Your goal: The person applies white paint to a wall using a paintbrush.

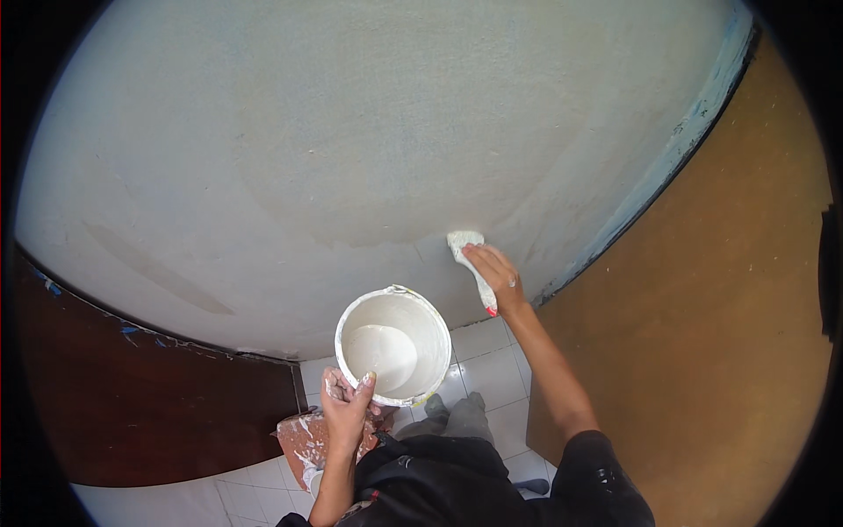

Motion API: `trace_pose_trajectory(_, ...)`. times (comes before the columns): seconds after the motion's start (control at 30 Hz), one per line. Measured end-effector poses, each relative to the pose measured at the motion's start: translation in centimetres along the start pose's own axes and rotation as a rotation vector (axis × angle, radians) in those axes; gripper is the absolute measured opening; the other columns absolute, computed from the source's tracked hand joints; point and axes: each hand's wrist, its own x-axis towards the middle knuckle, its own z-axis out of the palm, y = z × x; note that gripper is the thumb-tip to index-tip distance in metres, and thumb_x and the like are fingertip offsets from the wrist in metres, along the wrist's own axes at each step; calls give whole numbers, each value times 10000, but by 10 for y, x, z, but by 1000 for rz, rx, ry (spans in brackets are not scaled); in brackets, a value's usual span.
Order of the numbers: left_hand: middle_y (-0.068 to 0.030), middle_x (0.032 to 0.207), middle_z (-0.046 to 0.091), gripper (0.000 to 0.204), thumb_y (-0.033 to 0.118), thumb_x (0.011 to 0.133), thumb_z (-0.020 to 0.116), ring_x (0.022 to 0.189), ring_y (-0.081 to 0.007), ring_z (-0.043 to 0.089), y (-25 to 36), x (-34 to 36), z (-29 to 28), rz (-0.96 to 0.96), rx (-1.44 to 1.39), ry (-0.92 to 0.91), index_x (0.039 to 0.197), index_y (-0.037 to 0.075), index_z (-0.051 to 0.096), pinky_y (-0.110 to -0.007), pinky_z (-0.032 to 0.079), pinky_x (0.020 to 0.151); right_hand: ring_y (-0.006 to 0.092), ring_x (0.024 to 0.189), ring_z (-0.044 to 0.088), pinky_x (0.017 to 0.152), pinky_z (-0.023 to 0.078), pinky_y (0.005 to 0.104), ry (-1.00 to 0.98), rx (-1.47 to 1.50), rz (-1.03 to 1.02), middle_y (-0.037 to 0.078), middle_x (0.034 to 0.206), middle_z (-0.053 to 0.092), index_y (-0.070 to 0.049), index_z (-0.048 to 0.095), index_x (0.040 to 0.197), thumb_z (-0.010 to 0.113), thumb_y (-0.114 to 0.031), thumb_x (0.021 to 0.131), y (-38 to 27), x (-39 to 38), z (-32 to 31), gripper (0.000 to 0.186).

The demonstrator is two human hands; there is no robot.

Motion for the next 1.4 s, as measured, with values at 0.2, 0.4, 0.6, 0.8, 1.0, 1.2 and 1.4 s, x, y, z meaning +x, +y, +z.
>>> trace_pose_trajectory(0.2, -72, 818, 614, 315, 55, 959, 757, 572, -103, 607, 2, -2, 1, -6, -7, 41, 943, 59, 443, -233, 508, 449, 339, 1145, 687, 1009, 551, 417, 62, 81, -33, 130, 1235, 733, -6, 717, 1236, 674, -11, 834, 4, 41, -26, 405)
trace_pose_trajectory(0.4, -64, 787, 612, 313, 54, 957, 759, 552, -96, 598, -3, -3, 2, -5, -16, 73, 937, 60, 447, -229, 503, 446, 336, 1160, 683, 1023, 543, 410, 223, -30, -56, 135, 1261, 725, -25, 715, 1263, 665, -27, 846, -5, 73, -38, 420)
trace_pose_trajectory(0.6, -63, 759, 614, 318, 63, 961, 758, 512, -95, 587, -1, -5, 9, 0, 11, 94, 930, 59, 442, -219, 494, 443, 332, 1132, 687, 1008, 546, 414, -55, 40, -16, 116, 1240, 731, -32, 715, 1259, 645, -40, 868, 0, -1, 16, 398)
trace_pose_trajectory(0.8, -68, 752, 616, 321, 65, 964, 755, 513, -101, 595, 3, -10, 10, -13, 25, 160, 931, 56, 436, -224, 491, 438, 337, 1142, 679, 983, 551, 412, 54, 69, -46, 135, 1237, 730, -16, 708, 1269, 651, -33, 861, -8, 56, -17, 413)
trace_pose_trajectory(1.0, -79, 766, 618, 326, 61, 961, 752, 518, -109, 599, 12, -13, 21, -36, 3, 182, 922, 64, 429, -239, 511, 442, 346, 1143, 679, 985, 554, 418, 113, 21, -56, 135, 1258, 721, -14, 705, 1278, 649, -19, 852, -2, 53, -2, 429)
trace_pose_trajectory(1.2, -61, 783, 611, 296, 52, 954, 755, 538, -100, 592, 4, -13, 23, -60, 32, 225, 958, 47, 459, -230, 515, 442, 327, 1141, 676, 981, 552, 422, -166, 113, 49, 111, 1234, 719, -40, 698, 1279, 634, -9, 851, 29, -27, 55, 434)
trace_pose_trajectory(1.4, -54, 794, 617, 282, 52, 948, 761, 534, -89, 583, 11, -16, 22, -81, 69, 296, 980, 38, 481, -225, 514, 426, 309, 1130, 680, 955, 563, 406, 42, 103, -6, 105, 1256, 716, -34, 715, 1257, 657, -8, 836, 6, 71, 14, 426)
